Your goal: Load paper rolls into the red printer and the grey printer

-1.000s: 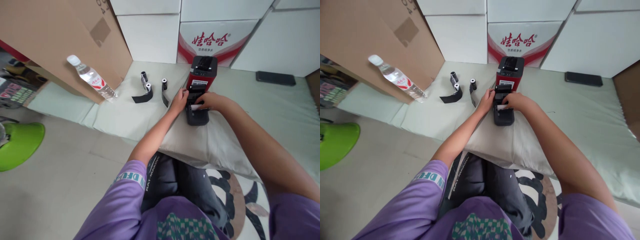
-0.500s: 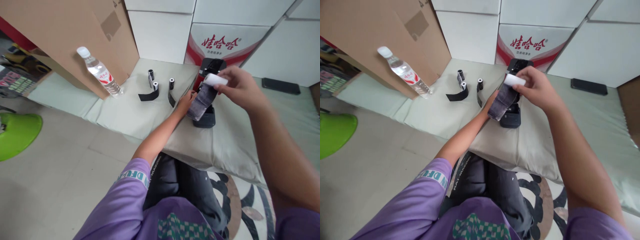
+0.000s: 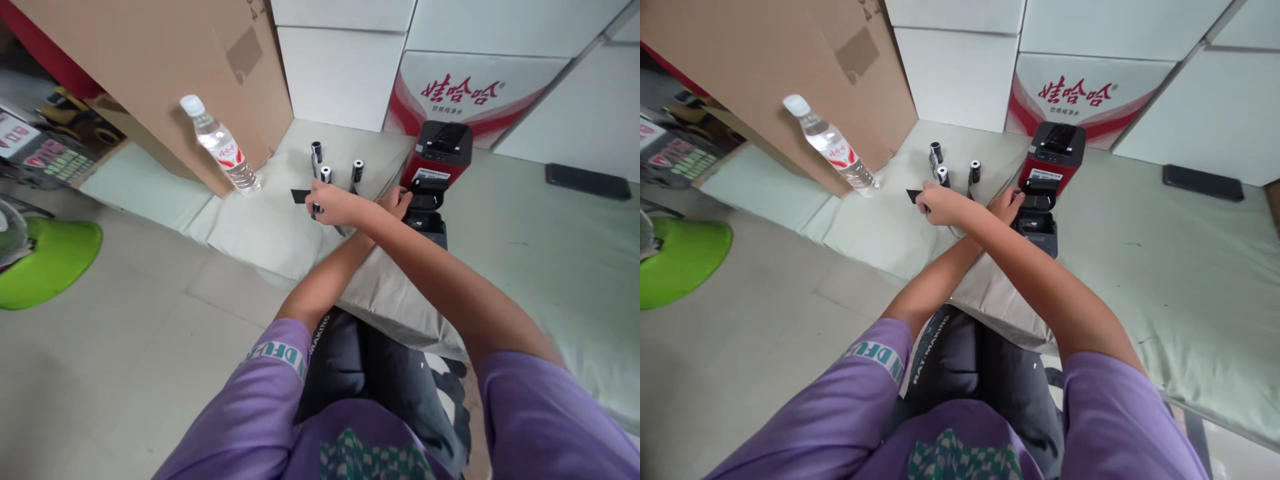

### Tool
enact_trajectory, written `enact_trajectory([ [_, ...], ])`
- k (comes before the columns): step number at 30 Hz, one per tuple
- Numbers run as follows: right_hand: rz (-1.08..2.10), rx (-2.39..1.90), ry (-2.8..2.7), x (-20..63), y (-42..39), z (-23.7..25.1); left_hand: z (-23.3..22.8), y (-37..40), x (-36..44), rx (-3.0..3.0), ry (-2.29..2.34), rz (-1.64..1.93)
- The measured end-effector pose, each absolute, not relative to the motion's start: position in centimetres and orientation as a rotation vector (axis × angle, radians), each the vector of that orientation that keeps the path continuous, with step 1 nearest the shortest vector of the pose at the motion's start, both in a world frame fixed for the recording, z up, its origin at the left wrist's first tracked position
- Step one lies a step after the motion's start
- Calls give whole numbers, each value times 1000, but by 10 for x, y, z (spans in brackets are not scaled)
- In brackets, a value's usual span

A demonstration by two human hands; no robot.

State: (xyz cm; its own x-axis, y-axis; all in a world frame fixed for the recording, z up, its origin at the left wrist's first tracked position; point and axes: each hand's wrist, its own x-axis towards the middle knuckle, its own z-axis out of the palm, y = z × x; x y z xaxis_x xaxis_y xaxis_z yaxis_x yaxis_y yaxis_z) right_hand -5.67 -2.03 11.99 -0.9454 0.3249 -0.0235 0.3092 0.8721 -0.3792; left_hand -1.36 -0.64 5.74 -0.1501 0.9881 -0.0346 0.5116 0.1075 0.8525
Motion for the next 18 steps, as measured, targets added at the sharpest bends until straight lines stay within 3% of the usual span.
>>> enact_trajectory([
  [11,221,-444,-3051,-82,-35,81,42,0,-20,1664,1631,979],
  [18,280,-704,-2686,-62,-26,117,31,10,-15,1562,1651,1017],
])
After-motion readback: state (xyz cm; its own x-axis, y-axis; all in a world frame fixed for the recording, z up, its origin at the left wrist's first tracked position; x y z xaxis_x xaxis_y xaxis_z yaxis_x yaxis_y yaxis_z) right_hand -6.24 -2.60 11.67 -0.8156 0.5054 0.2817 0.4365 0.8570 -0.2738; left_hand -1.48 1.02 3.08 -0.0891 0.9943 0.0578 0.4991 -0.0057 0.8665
